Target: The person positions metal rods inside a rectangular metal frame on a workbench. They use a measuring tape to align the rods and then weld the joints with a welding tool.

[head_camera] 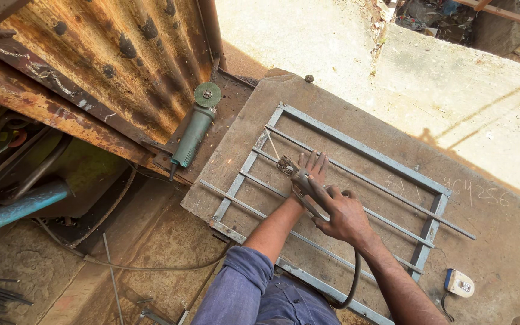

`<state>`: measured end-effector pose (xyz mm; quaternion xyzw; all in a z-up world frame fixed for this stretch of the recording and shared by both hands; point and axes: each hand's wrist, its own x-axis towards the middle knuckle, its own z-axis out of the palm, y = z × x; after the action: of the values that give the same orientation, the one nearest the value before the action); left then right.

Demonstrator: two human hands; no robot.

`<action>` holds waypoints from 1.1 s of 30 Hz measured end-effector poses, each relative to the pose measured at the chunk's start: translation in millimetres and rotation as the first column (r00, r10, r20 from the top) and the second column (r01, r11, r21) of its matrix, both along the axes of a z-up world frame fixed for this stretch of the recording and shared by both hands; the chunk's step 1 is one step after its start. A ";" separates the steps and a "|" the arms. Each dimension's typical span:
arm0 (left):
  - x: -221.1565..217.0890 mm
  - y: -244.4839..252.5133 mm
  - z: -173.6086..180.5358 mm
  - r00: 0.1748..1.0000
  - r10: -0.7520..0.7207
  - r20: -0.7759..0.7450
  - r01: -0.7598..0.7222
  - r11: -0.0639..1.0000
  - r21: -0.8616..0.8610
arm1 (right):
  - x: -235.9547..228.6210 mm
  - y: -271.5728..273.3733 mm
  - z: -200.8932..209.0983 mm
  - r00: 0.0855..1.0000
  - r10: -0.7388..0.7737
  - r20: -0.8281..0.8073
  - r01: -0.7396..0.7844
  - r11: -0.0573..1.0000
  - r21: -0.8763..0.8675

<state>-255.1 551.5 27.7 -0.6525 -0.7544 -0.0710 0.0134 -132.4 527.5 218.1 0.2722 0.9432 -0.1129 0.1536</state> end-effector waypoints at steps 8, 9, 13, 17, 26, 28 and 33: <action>4.6 -6.0 9.1 0.989 0.062 -0.132 -0.068 0.997 -0.042 | -1.6 8.2 -7.0 0.820 -0.550 -0.159 0.348 0.699 -0.625; 5.0 -10.9 18.6 0.993 0.011 -0.116 -0.028 0.989 -0.144 | -2.3 9.2 -7.1 0.794 -0.586 -0.164 0.354 0.664 -0.659; 3.2 -8.1 37.2 0.968 -0.108 -0.227 0.032 0.948 -0.317 | -3.3 8.5 -7.3 0.758 -0.628 -0.174 0.365 0.630 -0.685; 2.6 -11.1 26.7 0.988 0.063 -0.141 -0.062 0.998 0.014 | -8.4 7.1 3.6 0.925 -0.372 -0.079 0.306 0.852 -0.424; 0.7 -10.8 23.9 0.989 -0.001 0.147 0.006 0.999 -0.035 | -48.0 -26.8 52.6 0.997 -0.061 -0.053 0.056 0.995 -0.085; 1.7 -16.8 10.2 0.995 -0.005 0.104 -0.007 0.993 0.115 | -63.2 -27.6 65.1 0.995 -0.090 -0.040 0.084 0.988 -0.128; 4.9 -13.3 -0.7 0.994 -0.021 0.105 0.001 0.982 0.190 | -101.2 -26.2 65.6 0.963 0.259 -0.067 -0.195 0.850 0.490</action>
<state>-250.2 538.3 27.0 -0.6476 -0.7402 -0.1774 0.0349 -233.6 501.3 283.8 0.1801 0.9751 0.1253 0.0319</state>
